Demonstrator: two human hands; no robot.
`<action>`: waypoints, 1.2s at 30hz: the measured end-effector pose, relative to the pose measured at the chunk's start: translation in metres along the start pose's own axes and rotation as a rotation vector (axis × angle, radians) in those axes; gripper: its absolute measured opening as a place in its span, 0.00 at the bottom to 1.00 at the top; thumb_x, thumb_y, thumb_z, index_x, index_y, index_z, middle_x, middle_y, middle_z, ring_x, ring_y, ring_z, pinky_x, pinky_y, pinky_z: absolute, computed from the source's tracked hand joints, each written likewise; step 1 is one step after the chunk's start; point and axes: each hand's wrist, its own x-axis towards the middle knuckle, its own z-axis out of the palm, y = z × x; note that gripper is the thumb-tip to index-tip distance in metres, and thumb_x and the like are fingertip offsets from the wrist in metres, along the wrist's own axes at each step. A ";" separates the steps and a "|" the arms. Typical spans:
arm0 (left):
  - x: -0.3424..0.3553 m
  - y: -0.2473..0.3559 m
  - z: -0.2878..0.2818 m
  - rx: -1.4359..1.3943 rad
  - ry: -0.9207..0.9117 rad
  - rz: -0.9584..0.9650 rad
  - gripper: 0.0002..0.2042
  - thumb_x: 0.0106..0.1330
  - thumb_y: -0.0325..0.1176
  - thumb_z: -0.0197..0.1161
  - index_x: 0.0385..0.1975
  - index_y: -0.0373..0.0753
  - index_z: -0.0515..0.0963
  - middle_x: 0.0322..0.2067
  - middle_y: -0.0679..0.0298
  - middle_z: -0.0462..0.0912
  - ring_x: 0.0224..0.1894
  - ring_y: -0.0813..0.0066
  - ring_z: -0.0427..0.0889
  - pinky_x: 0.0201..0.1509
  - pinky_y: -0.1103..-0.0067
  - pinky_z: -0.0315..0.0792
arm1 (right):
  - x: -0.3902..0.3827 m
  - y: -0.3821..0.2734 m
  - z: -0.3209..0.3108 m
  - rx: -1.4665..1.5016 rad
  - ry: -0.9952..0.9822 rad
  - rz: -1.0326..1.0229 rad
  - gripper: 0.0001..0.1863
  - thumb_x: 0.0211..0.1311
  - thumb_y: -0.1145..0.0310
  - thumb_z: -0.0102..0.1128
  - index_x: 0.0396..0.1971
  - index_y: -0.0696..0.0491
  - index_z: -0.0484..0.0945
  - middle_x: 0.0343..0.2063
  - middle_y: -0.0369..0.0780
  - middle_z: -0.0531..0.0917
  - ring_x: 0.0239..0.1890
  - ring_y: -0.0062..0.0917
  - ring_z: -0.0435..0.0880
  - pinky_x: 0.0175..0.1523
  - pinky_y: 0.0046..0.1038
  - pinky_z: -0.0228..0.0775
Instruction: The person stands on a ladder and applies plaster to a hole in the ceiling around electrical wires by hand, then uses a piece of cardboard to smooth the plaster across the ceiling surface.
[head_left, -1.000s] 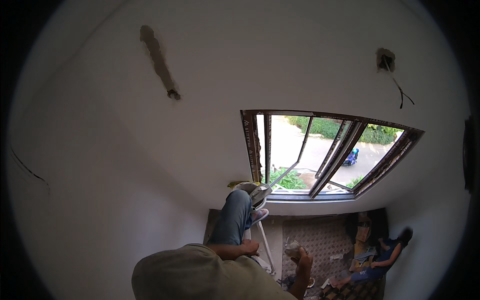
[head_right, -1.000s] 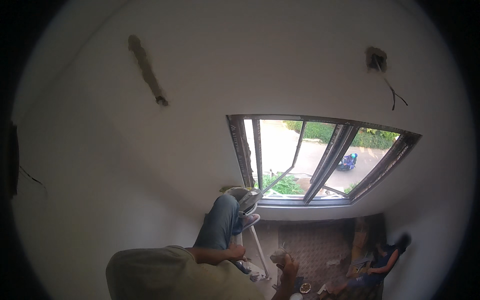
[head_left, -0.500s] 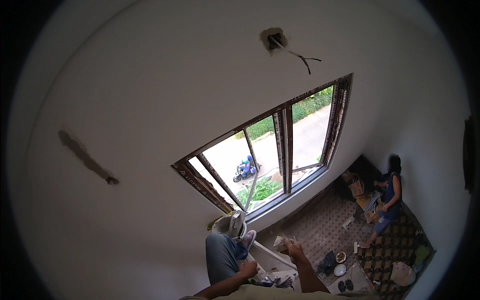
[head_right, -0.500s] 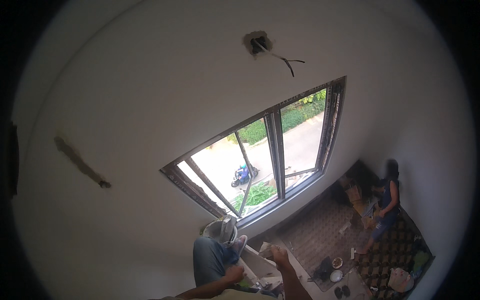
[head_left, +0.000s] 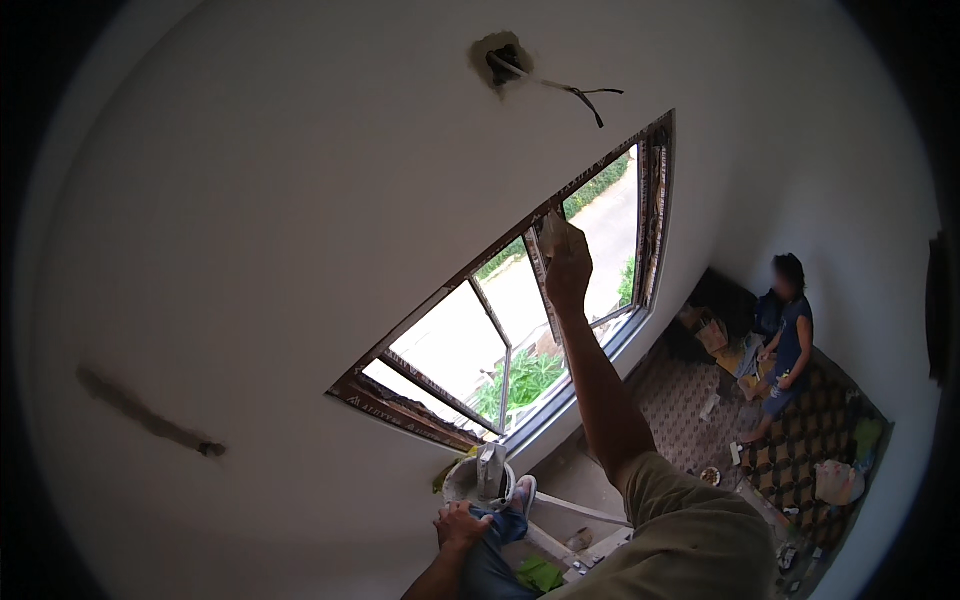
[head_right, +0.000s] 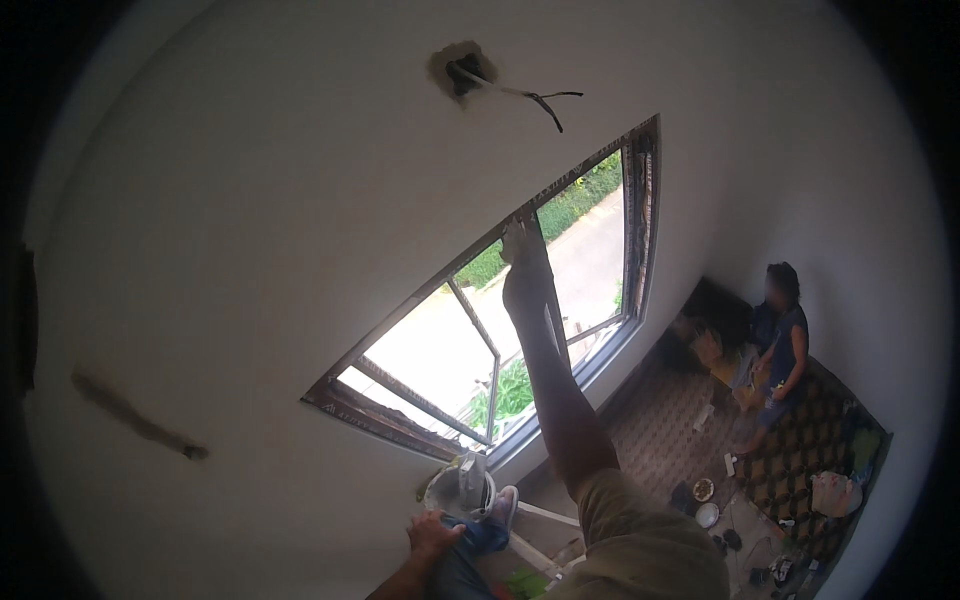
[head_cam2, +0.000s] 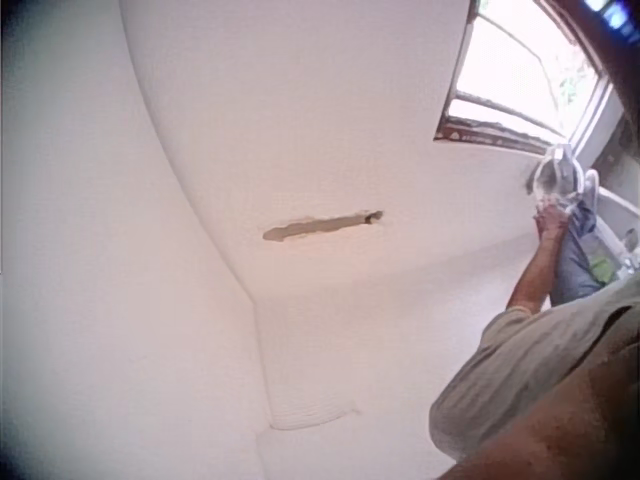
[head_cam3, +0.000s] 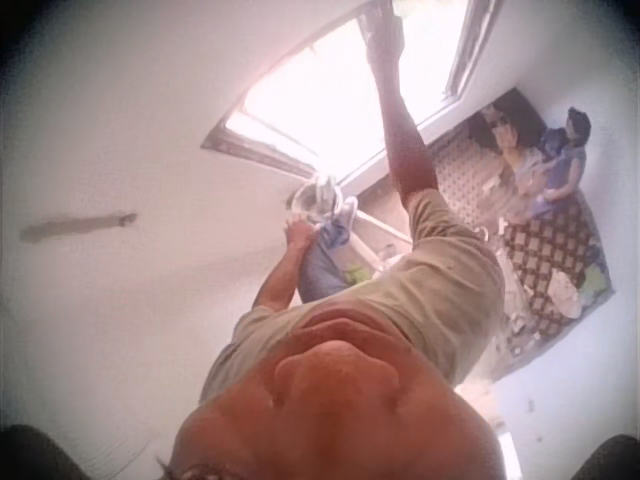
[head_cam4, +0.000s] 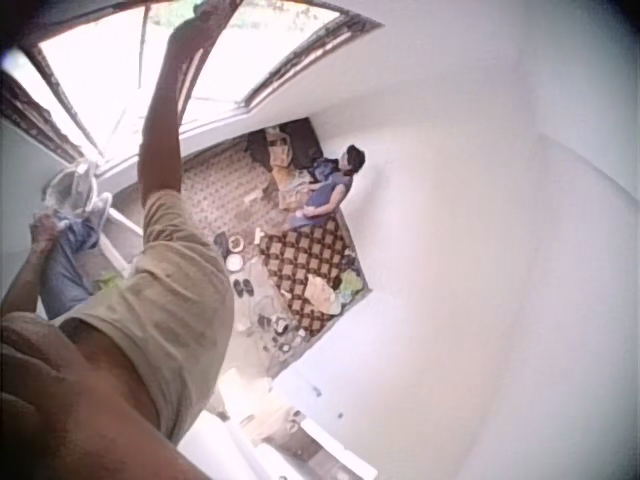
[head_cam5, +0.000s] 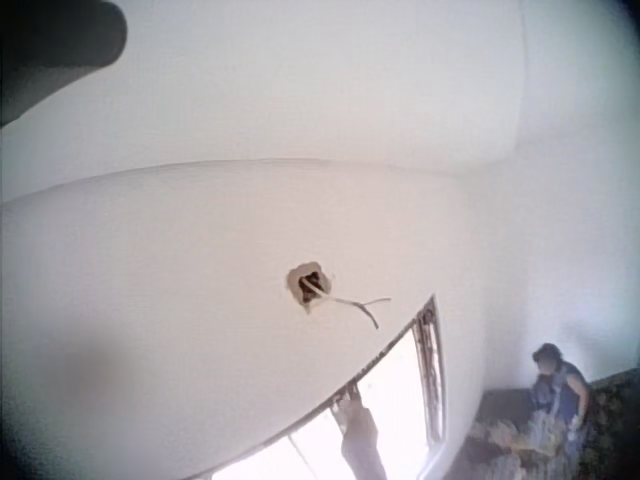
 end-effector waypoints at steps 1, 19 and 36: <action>0.003 0.002 -0.002 -0.024 0.010 0.005 0.32 0.52 0.60 0.67 0.52 0.44 0.78 0.56 0.56 0.76 0.62 0.53 0.71 0.63 0.56 0.65 | 0.025 -0.009 0.023 0.128 0.015 -0.162 0.17 0.74 0.62 0.50 0.53 0.58 0.77 0.40 0.44 0.84 0.41 0.31 0.84 0.47 0.31 0.76; 0.026 0.003 0.002 -0.118 0.061 -0.052 0.26 0.51 0.57 0.68 0.43 0.44 0.84 0.46 0.56 0.84 0.52 0.53 0.80 0.58 0.60 0.71 | 0.254 -0.086 0.168 -0.670 0.145 -1.237 0.25 0.61 0.78 0.52 0.60 0.63 0.67 0.55 0.53 0.76 0.57 0.43 0.75 0.61 0.42 0.68; 0.023 0.003 -0.006 -0.077 -0.001 -0.072 0.27 0.51 0.60 0.66 0.44 0.45 0.84 0.47 0.56 0.84 0.55 0.54 0.79 0.59 0.62 0.70 | 0.171 -0.067 0.190 -0.595 -0.014 -0.867 0.35 0.54 0.86 0.44 0.66 0.69 0.53 0.66 0.59 0.57 0.72 0.52 0.51 0.75 0.48 0.43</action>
